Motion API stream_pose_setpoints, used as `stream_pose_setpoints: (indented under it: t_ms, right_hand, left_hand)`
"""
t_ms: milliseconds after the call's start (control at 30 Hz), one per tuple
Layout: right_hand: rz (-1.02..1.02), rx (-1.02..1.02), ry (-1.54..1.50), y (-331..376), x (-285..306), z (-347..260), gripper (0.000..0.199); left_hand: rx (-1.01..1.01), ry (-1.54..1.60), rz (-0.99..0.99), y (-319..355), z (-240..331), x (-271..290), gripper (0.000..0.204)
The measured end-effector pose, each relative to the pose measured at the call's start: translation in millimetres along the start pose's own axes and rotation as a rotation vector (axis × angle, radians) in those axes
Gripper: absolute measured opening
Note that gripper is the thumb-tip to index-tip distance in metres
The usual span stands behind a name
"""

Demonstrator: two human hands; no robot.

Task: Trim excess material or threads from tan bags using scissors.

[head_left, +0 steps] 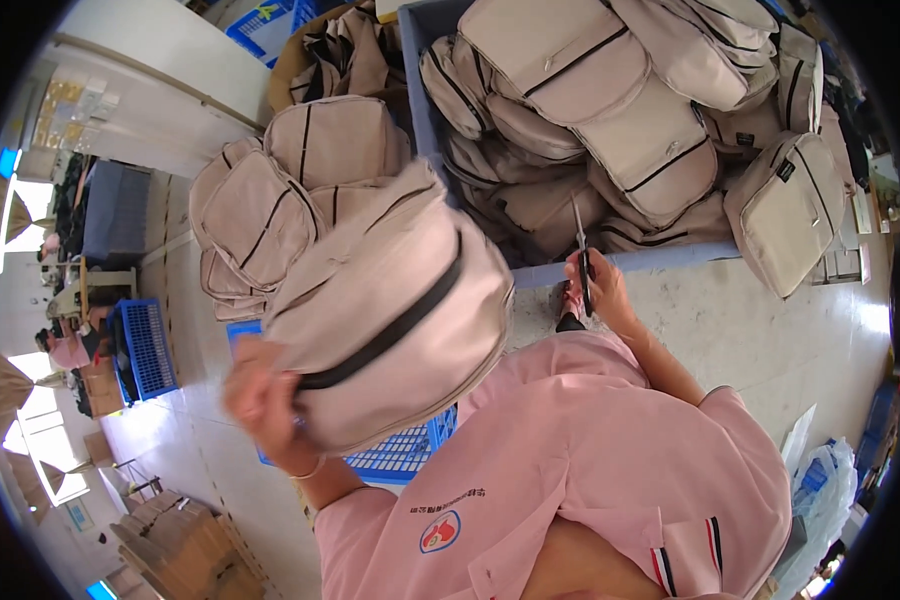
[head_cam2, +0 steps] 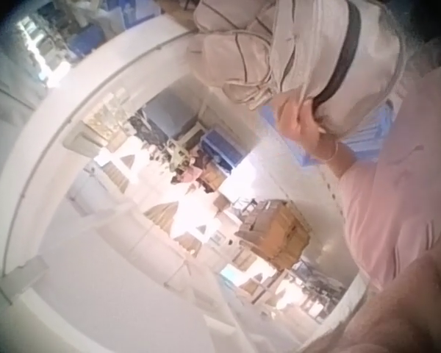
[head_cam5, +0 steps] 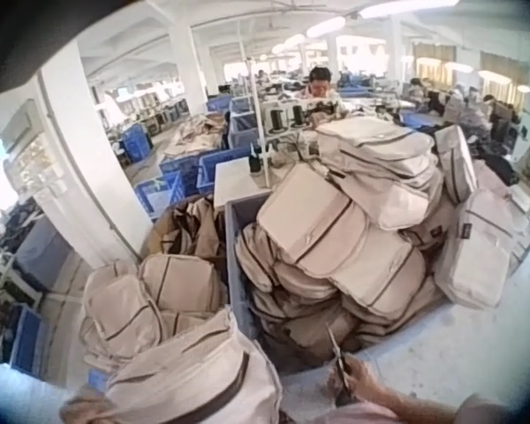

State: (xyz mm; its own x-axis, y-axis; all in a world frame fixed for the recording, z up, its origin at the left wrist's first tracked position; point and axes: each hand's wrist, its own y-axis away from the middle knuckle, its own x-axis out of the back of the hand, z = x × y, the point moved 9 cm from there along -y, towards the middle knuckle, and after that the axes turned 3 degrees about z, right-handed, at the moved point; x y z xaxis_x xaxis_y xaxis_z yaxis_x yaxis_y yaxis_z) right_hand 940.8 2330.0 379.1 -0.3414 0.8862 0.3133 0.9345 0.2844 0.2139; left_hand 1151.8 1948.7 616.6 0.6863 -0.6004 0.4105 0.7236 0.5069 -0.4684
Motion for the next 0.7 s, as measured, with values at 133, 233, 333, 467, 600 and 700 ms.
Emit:
stream_pose_setpoints:
  t_ms: [133, 233, 333, 467, 600, 700]
  right_hand:
    - [0.089, -0.005, 0.062, -11.2, 15.5, 7.3, 0.035]
    - [0.126, 0.043, 0.181, -10.5, 23.3, 27.1, 0.032]
    - [0.082, 0.095, 0.33, -8.9, 25.9, 22.2, 0.036]
    - [-0.031, 0.124, 0.604, -5.8, 7.6, 4.0, 0.056]
    - [-0.032, 0.26, 0.742, -22.6, -3.5, 11.4, 0.07]
    - [-0.08, 0.266, 0.765, -43.4, -12.6, 0.8, 0.074]
  left_hand:
    - [0.128, 0.088, -0.594, 72.8, -42.7, -175.9, 0.014]
    - [0.262, 0.331, -0.694, 164.4, -85.7, -261.4, 0.011]
    - [0.149, 0.231, -0.721, 191.5, -84.2, -283.1, 0.011]
    - [0.273, 0.248, -0.793, 190.8, -93.0, -287.4, 0.011]
    - [0.285, 0.264, -0.826, 188.0, -89.9, -288.1, 0.013]
    - [0.272, 0.251, -0.829, 189.2, -89.9, -287.6, 0.014]
